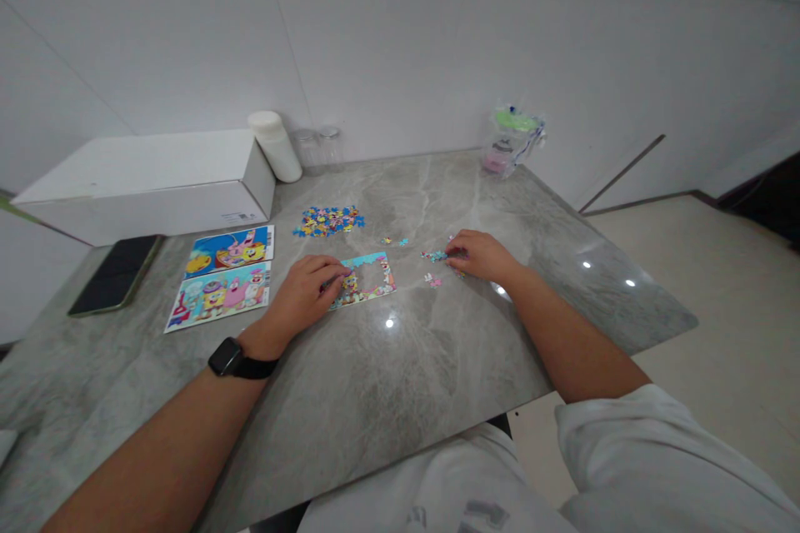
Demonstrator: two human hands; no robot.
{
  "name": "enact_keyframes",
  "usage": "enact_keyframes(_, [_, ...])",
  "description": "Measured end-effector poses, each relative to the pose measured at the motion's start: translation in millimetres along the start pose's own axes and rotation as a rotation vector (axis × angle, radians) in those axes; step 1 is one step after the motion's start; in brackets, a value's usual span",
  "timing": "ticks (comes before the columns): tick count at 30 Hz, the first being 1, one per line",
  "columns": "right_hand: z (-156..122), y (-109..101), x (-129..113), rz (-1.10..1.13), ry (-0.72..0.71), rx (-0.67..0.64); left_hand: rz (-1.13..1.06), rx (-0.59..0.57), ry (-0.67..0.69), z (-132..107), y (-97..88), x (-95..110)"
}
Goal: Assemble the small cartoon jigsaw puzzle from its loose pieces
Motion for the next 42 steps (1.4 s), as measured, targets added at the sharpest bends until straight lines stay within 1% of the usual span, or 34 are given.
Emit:
enact_keyframes(4, [1,2,1,0.02,0.01,-0.014,0.007,-0.001,0.006,0,0.3,0])
enact_keyframes(7, [1,2,2,0.04,0.021,0.007,0.002,-0.004,0.006,0,0.4,1])
enact_keyframes(10, [2,1,-3,0.048,0.011,0.038,-0.002,-0.01,0.002,0,0.4,1])
enact_keyframes(16, [5,5,-8,0.07,0.016,0.033,-0.006,-0.006,-0.011,0,-1.2,2])
enact_keyframes(19, [5,5,-7,0.11,0.017,0.037,-0.016,0.004,-0.023,-1,-2.1,1])
enact_keyframes(21, [5,3,-6,0.151,0.027,0.043,-0.018,0.021,-0.06,-1,-3.4,-4])
enact_keyframes(22, [5,2,-5,0.18,0.039,0.046,-0.019,0.043,-0.091,-2,-5.3,-8])
enact_keyframes(24, [3,0,-3,0.244,0.067,0.062,-0.042,0.126,-0.171,-5,-12.2,-20])
enact_keyframes(28, [-2,-8,-3,0.368,0.091,0.14,-0.203,0.34,-0.312,-17,-27.4,-48])
enact_keyframes(31, [1,-12,-6,0.515,0.11,0.188,-0.278,0.444,-0.386,-25,-33.5,-61])
enact_keyframes(33, [10,-13,-14,0.628,0.096,0.19,-0.295,0.462,-0.403,-26,-35.2,-63])
enact_keyframes(35, [24,-15,-30,0.71,0.045,0.166,-0.291,0.454,-0.391,-26,-36.2,-60])
enact_keyframes(39, [65,-20,-76,0.766,-0.084,0.084,-0.296,0.41,-0.321,-22,-36.0,-46])
enact_keyframes(42, [100,-16,-114,0.809,-0.182,0.025,-0.311,0.392,-0.286,-20,-35.7,-38])
Point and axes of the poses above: each hand's wrist, its own z-axis towards the middle knuckle, its own y-axis out of the palm, x = y × z, the point moved 9 cm from there along z, towards the middle knuckle, and after that the axes turned 10 degrees about -x, right-handed, at the moved point
